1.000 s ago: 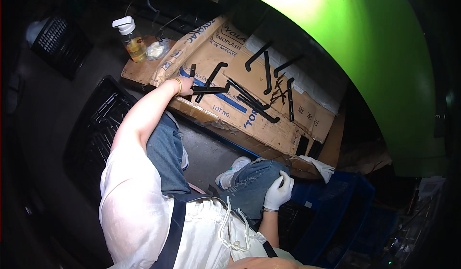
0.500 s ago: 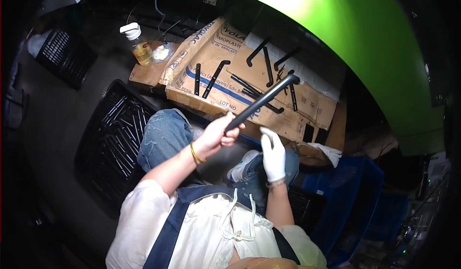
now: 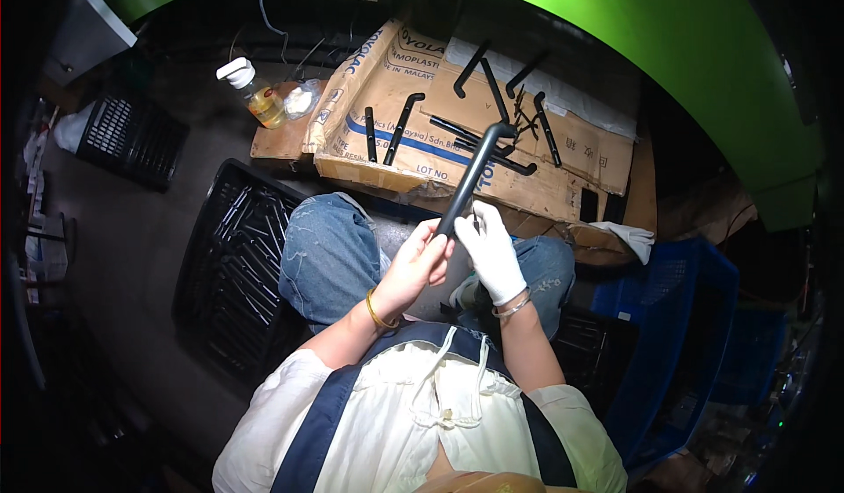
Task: Inspect, clean, and organize L-shaped metal or plastic components at a factory station.
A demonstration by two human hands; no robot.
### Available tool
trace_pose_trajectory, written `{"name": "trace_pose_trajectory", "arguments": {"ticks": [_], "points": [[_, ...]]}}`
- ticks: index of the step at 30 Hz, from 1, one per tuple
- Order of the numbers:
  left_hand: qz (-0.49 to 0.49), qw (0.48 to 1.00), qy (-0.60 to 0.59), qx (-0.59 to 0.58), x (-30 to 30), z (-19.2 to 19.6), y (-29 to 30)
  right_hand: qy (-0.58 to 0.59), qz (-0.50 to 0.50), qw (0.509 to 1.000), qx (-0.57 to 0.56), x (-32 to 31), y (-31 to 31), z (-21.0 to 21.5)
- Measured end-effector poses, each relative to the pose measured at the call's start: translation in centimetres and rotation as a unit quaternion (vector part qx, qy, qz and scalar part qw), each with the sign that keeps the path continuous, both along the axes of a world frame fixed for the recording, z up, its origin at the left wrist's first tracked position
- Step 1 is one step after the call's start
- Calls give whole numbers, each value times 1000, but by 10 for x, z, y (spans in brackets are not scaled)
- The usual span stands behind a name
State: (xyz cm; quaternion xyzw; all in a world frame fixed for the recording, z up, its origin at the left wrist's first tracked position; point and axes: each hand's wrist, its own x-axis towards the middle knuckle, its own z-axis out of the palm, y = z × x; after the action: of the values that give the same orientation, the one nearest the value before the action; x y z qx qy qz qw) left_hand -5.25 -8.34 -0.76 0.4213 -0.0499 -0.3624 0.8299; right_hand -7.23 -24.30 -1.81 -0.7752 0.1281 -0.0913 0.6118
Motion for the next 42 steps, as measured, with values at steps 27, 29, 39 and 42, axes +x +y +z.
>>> {"name": "trace_pose_trajectory", "arguments": {"ticks": [27, 29, 39, 42], "points": [[-12, 996, -80, 46, -26, 7, 31, 80, 165, 972, -143, -60, 27, 72], [-14, 994, -90, 66, -26, 8, 30, 89, 173, 970, -144, -60, 25, 71], [58, 968, -179, 163, -39, 4, 17, -3, 176, 971, -163, -64, 32, 48], [57, 974, -164, 146, -39, 2, 18, 36, 172, 975, -138, -67, 32, 47]]}}
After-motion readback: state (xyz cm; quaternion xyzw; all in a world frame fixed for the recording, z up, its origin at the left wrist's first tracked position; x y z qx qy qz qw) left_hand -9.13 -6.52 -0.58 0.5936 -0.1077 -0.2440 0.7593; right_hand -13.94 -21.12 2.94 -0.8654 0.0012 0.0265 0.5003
